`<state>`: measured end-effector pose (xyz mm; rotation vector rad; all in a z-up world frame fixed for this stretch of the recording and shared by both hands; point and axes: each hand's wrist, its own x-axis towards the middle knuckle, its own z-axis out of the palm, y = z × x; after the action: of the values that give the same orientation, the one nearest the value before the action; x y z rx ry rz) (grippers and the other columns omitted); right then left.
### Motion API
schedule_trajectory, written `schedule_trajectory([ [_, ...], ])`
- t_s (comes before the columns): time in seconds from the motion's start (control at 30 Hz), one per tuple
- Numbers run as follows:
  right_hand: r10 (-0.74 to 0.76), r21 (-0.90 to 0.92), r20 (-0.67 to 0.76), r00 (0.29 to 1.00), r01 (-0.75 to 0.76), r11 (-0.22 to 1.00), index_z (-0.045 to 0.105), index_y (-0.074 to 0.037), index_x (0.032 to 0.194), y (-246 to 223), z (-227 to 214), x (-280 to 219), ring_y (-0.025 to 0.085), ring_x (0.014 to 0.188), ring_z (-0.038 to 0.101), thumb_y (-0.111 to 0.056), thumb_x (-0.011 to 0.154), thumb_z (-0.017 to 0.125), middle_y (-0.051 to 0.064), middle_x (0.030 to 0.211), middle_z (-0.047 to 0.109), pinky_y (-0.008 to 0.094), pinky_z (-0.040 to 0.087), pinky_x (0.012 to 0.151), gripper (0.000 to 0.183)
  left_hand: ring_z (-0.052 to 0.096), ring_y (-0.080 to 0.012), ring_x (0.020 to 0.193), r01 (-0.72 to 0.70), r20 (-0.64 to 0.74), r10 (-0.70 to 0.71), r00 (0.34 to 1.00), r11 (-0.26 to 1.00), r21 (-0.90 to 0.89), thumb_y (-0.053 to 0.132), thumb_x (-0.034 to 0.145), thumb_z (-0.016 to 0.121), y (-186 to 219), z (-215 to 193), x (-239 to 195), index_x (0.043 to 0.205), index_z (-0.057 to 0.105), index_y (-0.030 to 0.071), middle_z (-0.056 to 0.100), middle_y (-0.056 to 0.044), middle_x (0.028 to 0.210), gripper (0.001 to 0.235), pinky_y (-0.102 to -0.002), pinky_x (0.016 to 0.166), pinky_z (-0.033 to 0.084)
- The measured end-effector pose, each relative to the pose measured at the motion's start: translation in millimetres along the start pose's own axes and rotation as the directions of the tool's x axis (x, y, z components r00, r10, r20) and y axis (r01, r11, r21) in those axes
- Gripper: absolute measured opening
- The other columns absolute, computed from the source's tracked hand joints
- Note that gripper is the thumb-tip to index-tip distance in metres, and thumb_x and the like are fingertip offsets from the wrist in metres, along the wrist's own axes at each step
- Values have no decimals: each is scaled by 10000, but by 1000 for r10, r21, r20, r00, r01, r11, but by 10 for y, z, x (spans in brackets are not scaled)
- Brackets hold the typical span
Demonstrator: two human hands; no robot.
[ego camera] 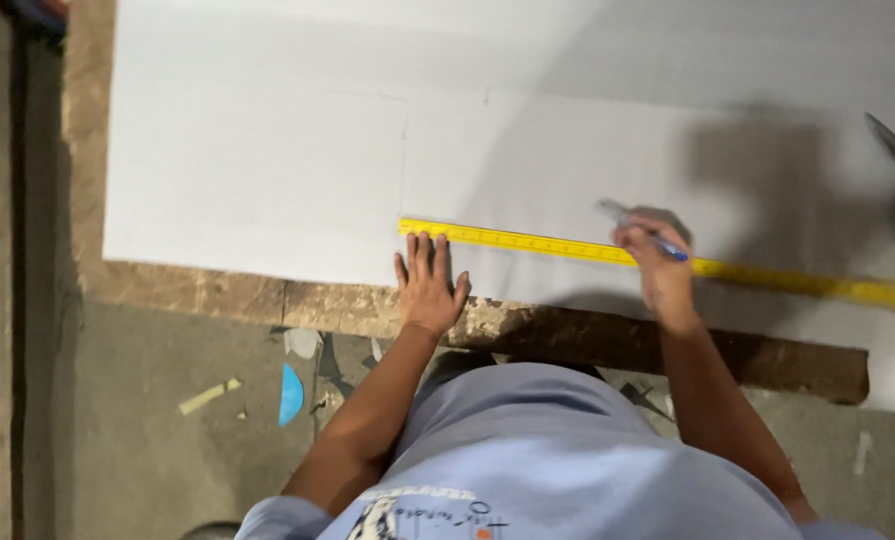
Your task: Measuring, marking, and cutting fabric pieces on a workshop table for upholstery work.
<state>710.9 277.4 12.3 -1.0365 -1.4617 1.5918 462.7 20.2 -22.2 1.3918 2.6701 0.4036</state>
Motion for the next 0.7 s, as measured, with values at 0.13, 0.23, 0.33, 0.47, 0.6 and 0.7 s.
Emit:
schedule_trajectory([
  [0.13, -51, -80, -43, 998, 47, 996, 605, 7, 1026, 329, -124, 52, 205, 524, 657, -98, 997, 808, 158, 592, 612, 279, 548, 560, 230, 78, -369, 1591, -23, 22, 23, 999, 1000, -10, 581, 1001, 429, -5, -7, 16, 1641, 271, 149, 224, -192, 1667, 788, -594, 1243, 50],
  [0.23, 86, -27, -69, 994, -88, 996, 638, -80, 1221, 119, -77, 15, 220, 623, 725, -183, 1074, 677, 135, 646, 641, 317, 612, 587, 183, 38, -371, 1594, -4, 90, 4, 996, 1000, 2, 597, 1010, 383, -14, 6, 59, 1646, 244, 151, 200, -193, 1675, 789, -608, 1239, 26],
  [0.33, 93, 45, 119, 989, -99, 994, 554, 62, 1369, -33, -156, -67, 355, 1147, 670, -141, 1020, 497, 348, 1260, 633, 486, 539, 1017, 408, 80, -401, 1587, -34, 39, 34, 999, 999, -6, 568, 1011, 416, -24, 8, -9, 1637, 258, 125, 240, -228, 1656, 783, -629, 1229, 67],
  [0.47, -8, -308, -87, 996, -19, 951, 691, -88, 1100, 115, -453, 15, 229, 736, 663, -171, 973, 709, 151, 808, 661, 321, 550, 703, 153, 88, -419, 1581, -58, -5, 58, 998, 998, 17, 559, 1004, 432, -47, 70, 25, 1632, 261, 114, 228, -240, 1660, 788, -645, 1219, 74],
  [0.6, 156, 39, -34, 987, -155, 987, 586, 14, 1325, 89, -560, 42, 283, 1014, 715, -169, 1053, 525, 314, 1130, 677, 379, 570, 955, 333, 96, -431, 1576, -76, -57, 77, 995, 997, 19, 543, 1008, 441, -55, 109, 8, 1636, 256, 104, 226, -245, 1660, 789, -649, 1214, 79],
  [0.7, -85, -438, -52, 995, 54, 898, 697, 2, 1085, 403, -711, 28, 246, 732, 678, -6, 900, 683, 180, 758, 676, 338, 551, 733, 185, 133, -431, 1574, -84, -103, 86, 991, 996, 25, 546, 988, 465, -52, 97, -8, 1621, 297, 96, 270, -241, 1643, 795, -647, 1209, 115],
])
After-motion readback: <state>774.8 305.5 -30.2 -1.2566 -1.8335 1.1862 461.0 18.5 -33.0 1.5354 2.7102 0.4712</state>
